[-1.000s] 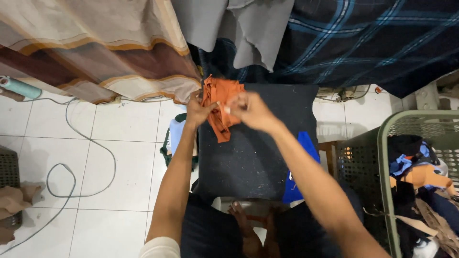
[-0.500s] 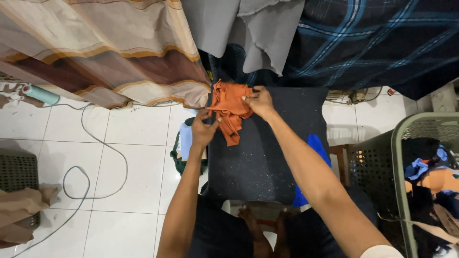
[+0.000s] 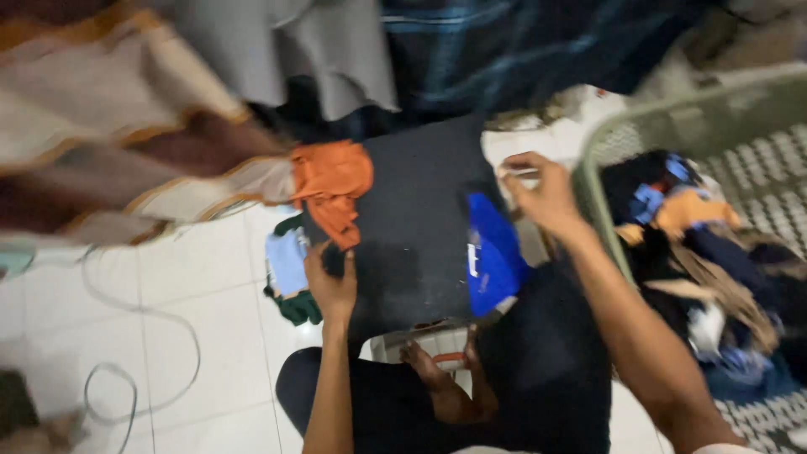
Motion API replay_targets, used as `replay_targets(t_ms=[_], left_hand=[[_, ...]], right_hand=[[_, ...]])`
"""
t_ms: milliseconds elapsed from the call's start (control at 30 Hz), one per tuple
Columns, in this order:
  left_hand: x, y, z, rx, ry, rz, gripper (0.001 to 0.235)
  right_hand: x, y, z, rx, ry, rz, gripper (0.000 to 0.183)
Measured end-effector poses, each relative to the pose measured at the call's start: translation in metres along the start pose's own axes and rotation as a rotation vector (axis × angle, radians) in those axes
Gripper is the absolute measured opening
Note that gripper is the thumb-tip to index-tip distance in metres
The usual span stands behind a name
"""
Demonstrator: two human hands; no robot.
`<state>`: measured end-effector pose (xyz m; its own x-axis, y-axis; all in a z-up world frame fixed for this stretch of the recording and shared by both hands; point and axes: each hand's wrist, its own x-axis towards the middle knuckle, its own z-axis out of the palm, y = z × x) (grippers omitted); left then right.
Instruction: The person sits on the floor and sorts through a pile of clothes, picking up items from a laundry basket and placing them on a small table. They handle an orange garment and a beige strip, folding and arranging them among other folded clothes.
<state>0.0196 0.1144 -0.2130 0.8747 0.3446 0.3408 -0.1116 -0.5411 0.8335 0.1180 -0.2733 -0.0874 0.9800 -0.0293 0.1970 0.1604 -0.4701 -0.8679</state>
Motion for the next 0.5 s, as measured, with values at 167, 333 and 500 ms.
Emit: replay_targets(t_ms=[167,333,500], left_hand=[[-0.051,0.039,0.024,0.086,0.006,-0.034,0.042],[-0.080,0.104,0.061,0.050,-0.194,-0.102,0.039],[-0.097,0.134,0.100,0.096,-0.258,-0.008,0.039]], right_hand=[[-0.054,0.057,-0.151,-0.447,0.255,-0.017,0.018],[-0.114,0.089,-0.242,-0.554,0.193,0.300,0.037],[-0.145,0.046,-0.245,-0.860,-0.279,0.668,0.103]])
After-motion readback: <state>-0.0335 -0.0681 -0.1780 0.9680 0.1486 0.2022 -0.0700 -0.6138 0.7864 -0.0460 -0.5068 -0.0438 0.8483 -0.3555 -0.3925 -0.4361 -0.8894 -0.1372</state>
